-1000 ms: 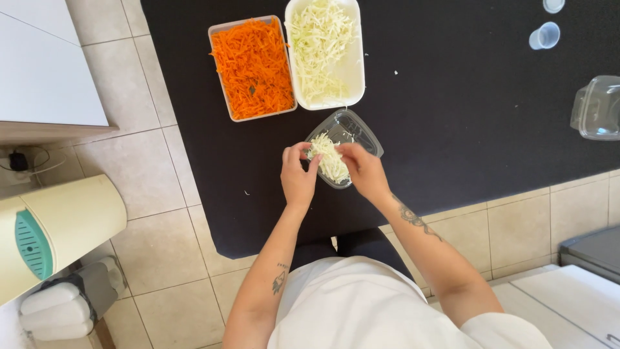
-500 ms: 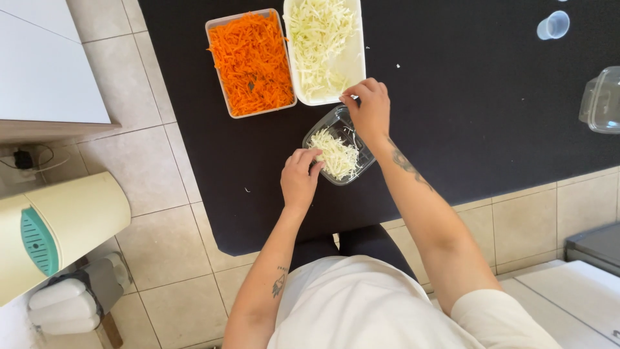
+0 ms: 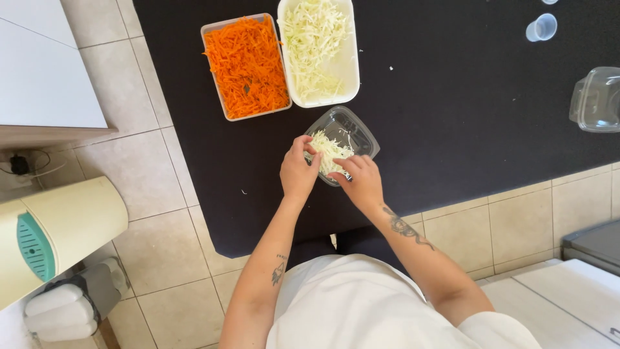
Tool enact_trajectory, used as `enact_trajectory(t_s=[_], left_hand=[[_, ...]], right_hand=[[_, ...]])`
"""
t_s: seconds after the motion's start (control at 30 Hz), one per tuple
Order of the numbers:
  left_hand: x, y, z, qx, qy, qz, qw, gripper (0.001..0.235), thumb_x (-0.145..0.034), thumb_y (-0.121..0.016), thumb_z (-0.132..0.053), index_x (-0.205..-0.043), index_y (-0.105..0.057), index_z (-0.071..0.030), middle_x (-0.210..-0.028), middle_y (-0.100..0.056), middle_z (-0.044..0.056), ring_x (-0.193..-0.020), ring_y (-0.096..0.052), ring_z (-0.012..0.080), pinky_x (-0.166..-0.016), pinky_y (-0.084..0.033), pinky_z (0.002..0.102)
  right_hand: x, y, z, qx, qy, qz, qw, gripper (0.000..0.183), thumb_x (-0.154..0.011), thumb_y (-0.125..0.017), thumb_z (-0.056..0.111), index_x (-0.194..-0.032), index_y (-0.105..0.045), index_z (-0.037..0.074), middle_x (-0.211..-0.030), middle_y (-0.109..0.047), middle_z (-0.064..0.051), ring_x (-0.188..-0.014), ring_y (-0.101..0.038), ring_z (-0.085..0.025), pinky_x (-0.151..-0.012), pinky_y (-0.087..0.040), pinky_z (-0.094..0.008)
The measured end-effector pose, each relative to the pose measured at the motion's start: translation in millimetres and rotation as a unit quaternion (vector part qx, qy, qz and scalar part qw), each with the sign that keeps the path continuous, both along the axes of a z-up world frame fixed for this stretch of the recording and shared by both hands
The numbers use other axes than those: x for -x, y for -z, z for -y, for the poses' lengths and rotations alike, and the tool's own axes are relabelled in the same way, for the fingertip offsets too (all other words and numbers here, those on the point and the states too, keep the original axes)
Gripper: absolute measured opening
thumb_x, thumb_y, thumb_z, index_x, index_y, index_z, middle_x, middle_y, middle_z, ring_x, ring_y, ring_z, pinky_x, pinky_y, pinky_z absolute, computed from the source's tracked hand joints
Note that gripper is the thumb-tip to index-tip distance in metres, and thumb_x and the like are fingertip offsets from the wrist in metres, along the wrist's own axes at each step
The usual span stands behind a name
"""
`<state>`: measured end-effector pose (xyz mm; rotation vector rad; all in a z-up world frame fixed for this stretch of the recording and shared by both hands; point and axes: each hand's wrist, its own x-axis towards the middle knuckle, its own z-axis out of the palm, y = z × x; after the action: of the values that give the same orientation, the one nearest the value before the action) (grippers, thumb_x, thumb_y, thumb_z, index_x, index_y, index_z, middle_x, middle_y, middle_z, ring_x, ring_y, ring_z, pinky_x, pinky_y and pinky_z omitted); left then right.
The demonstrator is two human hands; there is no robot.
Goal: The person portions shredded cabbage and shredded carrots from two large containers into a smaller clear container. They use their hands to transfer the vegetables, layering the cabbage first and then the carrots, and finally pressing the contents down to compact them.
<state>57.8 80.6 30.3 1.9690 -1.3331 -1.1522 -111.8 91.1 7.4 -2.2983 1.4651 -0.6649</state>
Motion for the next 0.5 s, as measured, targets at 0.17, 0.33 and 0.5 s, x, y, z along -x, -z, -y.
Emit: enact_trajectory(t_s=[0.17, 0.33, 0.5], left_hand=[[-3, 6, -9, 0.064, -0.072, 0.0, 0.995, 0.032, -0.082, -0.065, -0.023, -0.109, -0.049, -0.019, -0.086, -0.057, -0.003, -0.082, -0.059, 0.0191, -0.073, -0.051, 0.035], [-9, 29, -36, 0.04, -0.182, -0.083, 0.979, 0.035, -0.085, -0.064, -0.023, -0.114, -0.046, -0.015, -0.096, -0.052, 0.002, -0.074, -0.057, 0.017, -0.067, -0.049, 0.031], [-13, 34, -53, -0.059, -0.171, -0.137, 0.974, 0.03, -0.089, -0.06, -0.03, -0.112, -0.049, -0.015, -0.096, -0.058, 0.003, -0.076, -0.062, 0.0172, -0.068, -0.049, 0.031]], right_hand=[[13, -20, 39, -0.004, 0.09, -0.016, 0.996, 0.024, -0.078, -0.075, 0.022, -0.101, -0.067, 0.018, -0.088, -0.061, -0.002, -0.082, -0.059, -0.025, -0.074, -0.049, -0.037], [41, 0, 56, -0.076, 0.17, -0.039, 0.982, 0.023, -0.085, -0.068, 0.014, -0.108, -0.065, 0.012, -0.092, -0.063, -0.008, -0.085, -0.061, -0.029, -0.078, -0.05, -0.041], [23, -7, 98, 0.024, 0.095, -0.044, 0.994, 0.015, -0.085, -0.07, 0.014, -0.1, -0.067, 0.017, -0.088, -0.061, -0.003, -0.086, -0.06, -0.025, -0.078, -0.05, -0.037]])
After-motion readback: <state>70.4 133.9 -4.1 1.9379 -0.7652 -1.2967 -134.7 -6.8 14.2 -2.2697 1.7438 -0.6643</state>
